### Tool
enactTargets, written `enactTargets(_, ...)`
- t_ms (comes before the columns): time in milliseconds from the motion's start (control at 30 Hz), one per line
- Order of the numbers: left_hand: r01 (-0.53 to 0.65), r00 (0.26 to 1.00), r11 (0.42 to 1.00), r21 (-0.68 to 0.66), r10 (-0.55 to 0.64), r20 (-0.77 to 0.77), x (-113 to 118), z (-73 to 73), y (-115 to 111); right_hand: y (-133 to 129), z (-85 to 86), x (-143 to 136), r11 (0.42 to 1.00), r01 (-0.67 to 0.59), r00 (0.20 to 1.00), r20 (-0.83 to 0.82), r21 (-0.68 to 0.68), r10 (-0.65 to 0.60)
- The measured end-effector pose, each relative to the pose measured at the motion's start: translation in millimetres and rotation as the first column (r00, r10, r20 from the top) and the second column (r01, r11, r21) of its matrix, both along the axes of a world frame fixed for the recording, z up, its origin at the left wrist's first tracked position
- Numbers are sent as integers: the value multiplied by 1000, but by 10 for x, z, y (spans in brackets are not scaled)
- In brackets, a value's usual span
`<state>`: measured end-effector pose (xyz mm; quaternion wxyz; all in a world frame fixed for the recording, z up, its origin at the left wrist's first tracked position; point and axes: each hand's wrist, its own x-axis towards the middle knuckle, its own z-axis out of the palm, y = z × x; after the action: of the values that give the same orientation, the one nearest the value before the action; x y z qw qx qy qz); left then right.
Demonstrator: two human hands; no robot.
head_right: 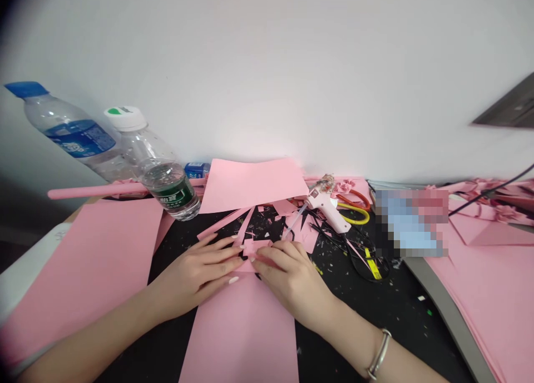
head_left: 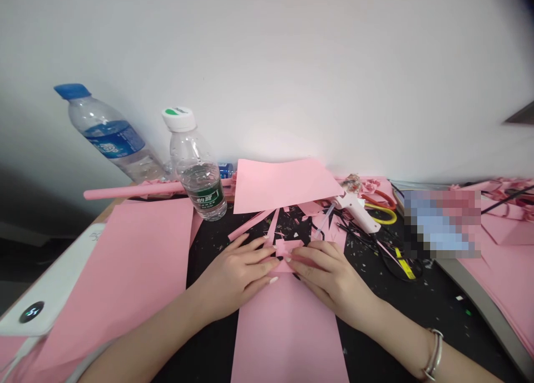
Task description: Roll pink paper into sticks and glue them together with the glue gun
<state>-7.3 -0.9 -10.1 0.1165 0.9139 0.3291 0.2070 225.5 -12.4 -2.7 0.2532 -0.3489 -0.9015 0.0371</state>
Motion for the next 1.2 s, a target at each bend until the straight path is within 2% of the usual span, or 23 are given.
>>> enactTargets(133,-20,997,997,-80,26,72,17,38,-29,15,-75,6,996,-35,989,-149,-76,23)
enactTargets(267,-24,989,988,-153,46,141,23,14,-10,28,-103,0,983,-59,965,-263,-172,12)
enactTargets(400,2,973,982,-190,42,227,33,-31,17,24,-95,-13,964,-45,945,-323,-261,-44)
enactTargets(567,-15,950,969,-246,91,300,57,-49,26,12,-114,-3,945,-31,932,-350,-326,-90)
enactTargets(733,16,945,968,-250,67,319,63,-50,29,14,-107,6,944,-63,928,-368,-323,-64)
enactTargets(867,13,953,970,-245,62,296,60,-40,27,19,-101,-14,952,-41,930,-360,-302,-75)
enactTargets(1000,-1,959,971,-240,69,275,60,-33,27,22,-124,-25,969,-27,937,-345,-246,-61)
enactTargets(1200,-7,933,962,-274,104,344,60,-41,21,26,-144,10,987,-40,956,-294,-157,-8)
